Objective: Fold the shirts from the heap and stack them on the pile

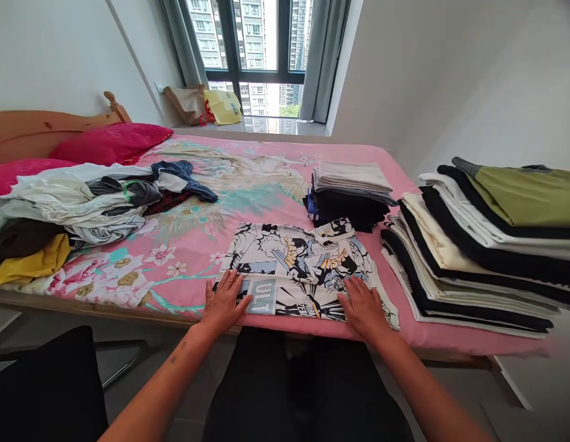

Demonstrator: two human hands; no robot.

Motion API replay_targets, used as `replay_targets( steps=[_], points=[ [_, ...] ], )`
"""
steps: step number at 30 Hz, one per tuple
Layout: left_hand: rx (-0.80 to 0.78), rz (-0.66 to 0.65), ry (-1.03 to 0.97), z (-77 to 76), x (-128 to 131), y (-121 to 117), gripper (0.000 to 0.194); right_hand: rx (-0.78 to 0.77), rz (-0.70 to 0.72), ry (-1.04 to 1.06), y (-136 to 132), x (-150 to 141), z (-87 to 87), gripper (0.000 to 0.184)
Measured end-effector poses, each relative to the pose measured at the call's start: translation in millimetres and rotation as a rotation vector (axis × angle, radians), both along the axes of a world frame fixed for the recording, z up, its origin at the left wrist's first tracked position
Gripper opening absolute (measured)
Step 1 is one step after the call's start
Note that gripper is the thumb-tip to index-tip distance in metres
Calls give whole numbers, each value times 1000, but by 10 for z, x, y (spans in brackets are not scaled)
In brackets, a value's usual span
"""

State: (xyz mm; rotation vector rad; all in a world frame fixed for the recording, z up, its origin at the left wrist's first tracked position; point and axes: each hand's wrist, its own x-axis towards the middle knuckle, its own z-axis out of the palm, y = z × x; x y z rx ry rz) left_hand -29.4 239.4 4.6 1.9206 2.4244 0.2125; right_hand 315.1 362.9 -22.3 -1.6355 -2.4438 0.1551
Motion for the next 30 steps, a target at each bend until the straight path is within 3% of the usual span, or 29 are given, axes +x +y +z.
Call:
replay_targets(
  steps=[3, 6, 9, 12, 17, 23, 26, 30],
  points=[
    [50, -17, -13, 12, -83, 39, 47, 98, -1, 90, 102, 46, 126, 42],
    [88, 93, -65, -25, -337, 16, 45, 130, -87, 120, 174, 291, 156, 40],
    [106, 131, -154, -44, -648, -30, 48, 63, -154, 131, 159, 614, 131, 38],
    [60, 113, -221, 20, -822, 1, 52, -99, -176, 131, 100, 803, 147, 35],
    [-71, 101, -192, 223, -819, 279, 46, -309, -281, 40, 67, 768, 290, 44],
    [-105, 30, -320, 422, -805, 464, 16, -374, -295, -60, 86, 785, 356, 41],
    [-185, 100, -551, 474, -808, 376, 29, -435, -257, 38, 99, 894, 291, 39],
    [-422, 256, -892, 491, -825, 155, 45, -536, -278, 260, 93, 970, 238, 37]
  ],
)
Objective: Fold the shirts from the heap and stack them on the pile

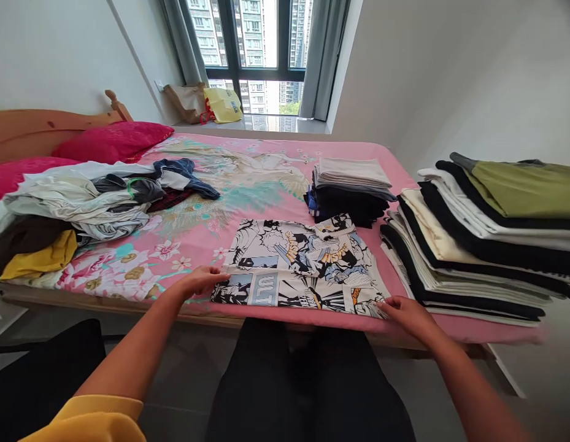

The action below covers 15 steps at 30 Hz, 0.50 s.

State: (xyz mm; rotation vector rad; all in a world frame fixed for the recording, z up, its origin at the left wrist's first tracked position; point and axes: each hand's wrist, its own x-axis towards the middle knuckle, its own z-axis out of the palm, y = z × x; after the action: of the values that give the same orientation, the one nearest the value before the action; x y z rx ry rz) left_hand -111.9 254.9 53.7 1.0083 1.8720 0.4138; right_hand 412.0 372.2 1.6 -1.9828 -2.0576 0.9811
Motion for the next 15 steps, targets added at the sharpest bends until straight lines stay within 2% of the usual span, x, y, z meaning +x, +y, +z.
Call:
replay_targets(
  steps=[3, 6, 8, 11, 15],
  points=[
    [3, 3, -115, -41, -18, -160, 47, -119, -143, 226, -33, -30, 32, 33],
    [32, 86, -161, -112, -20, -260, 46, -234, -280, 424, -61, -71, 82, 31],
    [39, 155, -187, -152, 2, -290, 45, -277, -310, 482, -75, -87, 100, 31],
    [49, 234, -209, -182, 65, -292, 45, -266, -327, 498, -94, -109, 86, 28],
    [56, 219, -135, -206, 115, -278, 45, -154, -331, 454, -114, -121, 9, 24]
  ],
)
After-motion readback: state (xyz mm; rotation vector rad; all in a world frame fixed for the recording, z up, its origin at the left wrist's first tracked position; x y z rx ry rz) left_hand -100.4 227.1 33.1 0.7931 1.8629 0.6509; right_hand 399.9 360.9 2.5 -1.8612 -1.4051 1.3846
